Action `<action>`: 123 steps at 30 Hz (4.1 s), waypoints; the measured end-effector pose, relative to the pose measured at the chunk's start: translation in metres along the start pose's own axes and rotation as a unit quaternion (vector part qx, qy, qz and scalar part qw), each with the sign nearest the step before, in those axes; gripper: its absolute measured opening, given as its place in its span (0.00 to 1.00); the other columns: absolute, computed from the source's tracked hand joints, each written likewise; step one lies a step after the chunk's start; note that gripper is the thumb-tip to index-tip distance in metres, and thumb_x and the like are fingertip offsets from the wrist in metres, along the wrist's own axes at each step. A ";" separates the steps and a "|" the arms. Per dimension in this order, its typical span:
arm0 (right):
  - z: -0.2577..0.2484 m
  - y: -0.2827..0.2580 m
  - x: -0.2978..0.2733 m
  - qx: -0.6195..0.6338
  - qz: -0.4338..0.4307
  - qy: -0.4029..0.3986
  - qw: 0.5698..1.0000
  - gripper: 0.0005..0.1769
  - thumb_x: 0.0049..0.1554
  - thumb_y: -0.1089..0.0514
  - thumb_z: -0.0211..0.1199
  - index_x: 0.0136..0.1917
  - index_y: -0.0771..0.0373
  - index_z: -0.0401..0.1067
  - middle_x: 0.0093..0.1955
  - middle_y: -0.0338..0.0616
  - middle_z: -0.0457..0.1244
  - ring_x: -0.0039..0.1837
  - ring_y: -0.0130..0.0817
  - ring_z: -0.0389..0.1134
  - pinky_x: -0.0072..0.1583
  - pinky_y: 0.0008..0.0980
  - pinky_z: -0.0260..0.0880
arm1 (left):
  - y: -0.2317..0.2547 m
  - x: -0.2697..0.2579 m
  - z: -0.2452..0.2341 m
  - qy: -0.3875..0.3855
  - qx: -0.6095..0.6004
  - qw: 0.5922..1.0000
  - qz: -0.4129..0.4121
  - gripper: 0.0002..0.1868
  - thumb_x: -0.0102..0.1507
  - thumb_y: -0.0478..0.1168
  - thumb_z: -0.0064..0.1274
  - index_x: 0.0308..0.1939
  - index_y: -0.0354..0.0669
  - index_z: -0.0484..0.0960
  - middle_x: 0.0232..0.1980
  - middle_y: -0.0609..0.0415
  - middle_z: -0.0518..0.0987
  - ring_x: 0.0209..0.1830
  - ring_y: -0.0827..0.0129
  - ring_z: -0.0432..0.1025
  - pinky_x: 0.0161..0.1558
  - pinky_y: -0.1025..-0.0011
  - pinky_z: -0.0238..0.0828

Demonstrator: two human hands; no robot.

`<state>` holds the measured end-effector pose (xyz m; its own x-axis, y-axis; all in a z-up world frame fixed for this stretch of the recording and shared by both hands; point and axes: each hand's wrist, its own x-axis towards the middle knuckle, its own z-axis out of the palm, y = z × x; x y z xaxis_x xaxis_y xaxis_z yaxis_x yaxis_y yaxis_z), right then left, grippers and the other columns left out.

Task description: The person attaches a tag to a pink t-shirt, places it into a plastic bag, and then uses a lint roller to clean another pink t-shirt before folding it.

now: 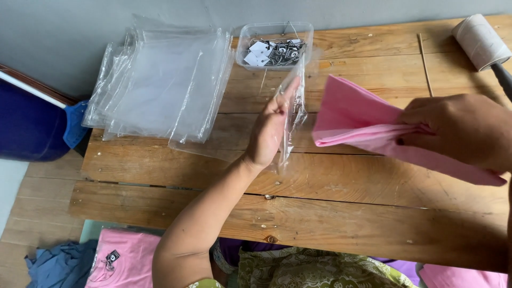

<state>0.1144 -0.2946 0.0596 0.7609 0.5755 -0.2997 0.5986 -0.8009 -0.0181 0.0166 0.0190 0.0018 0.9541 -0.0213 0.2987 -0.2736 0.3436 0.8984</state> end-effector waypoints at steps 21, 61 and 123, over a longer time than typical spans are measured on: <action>-0.002 0.005 -0.020 0.097 -0.161 0.037 0.981 0.20 0.48 0.39 0.69 0.55 0.33 0.82 0.51 0.11 0.75 0.43 0.22 0.81 0.46 0.32 0.81 | -0.035 -0.006 -0.002 -0.025 0.032 0.991 -0.123 0.06 0.67 0.37 0.31 0.36 0.50 0.62 0.37 0.56 0.65 0.41 0.68 0.61 0.50 0.66 0.61; 0.033 -0.088 -0.006 0.095 -0.228 0.271 0.930 0.19 0.53 0.49 0.70 0.59 0.43 0.78 0.53 0.31 0.70 0.42 0.31 0.73 0.42 0.33 0.73 | 0.004 -0.036 0.046 0.017 0.462 0.862 0.208 0.03 0.70 0.31 0.38 0.41 0.42 0.64 0.85 0.50 0.43 0.91 0.50 0.32 0.91 0.39 0.17; 0.036 -0.064 -0.005 -0.058 -0.046 0.293 0.953 0.27 0.66 0.33 0.59 0.48 0.58 0.80 0.35 0.36 0.70 0.29 0.28 0.68 0.27 0.30 0.62 | 0.001 -0.039 0.054 -0.078 0.408 0.905 0.096 0.03 0.70 0.32 0.41 0.45 0.44 0.64 0.85 0.45 0.43 0.89 0.43 0.34 0.87 0.37 0.20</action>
<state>0.0630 -0.2520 0.0284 0.6925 0.6640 0.2819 0.6677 -0.7379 0.0981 -0.0275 -0.0307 0.0085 0.8680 -0.1897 0.4588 -0.4922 -0.4509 0.7446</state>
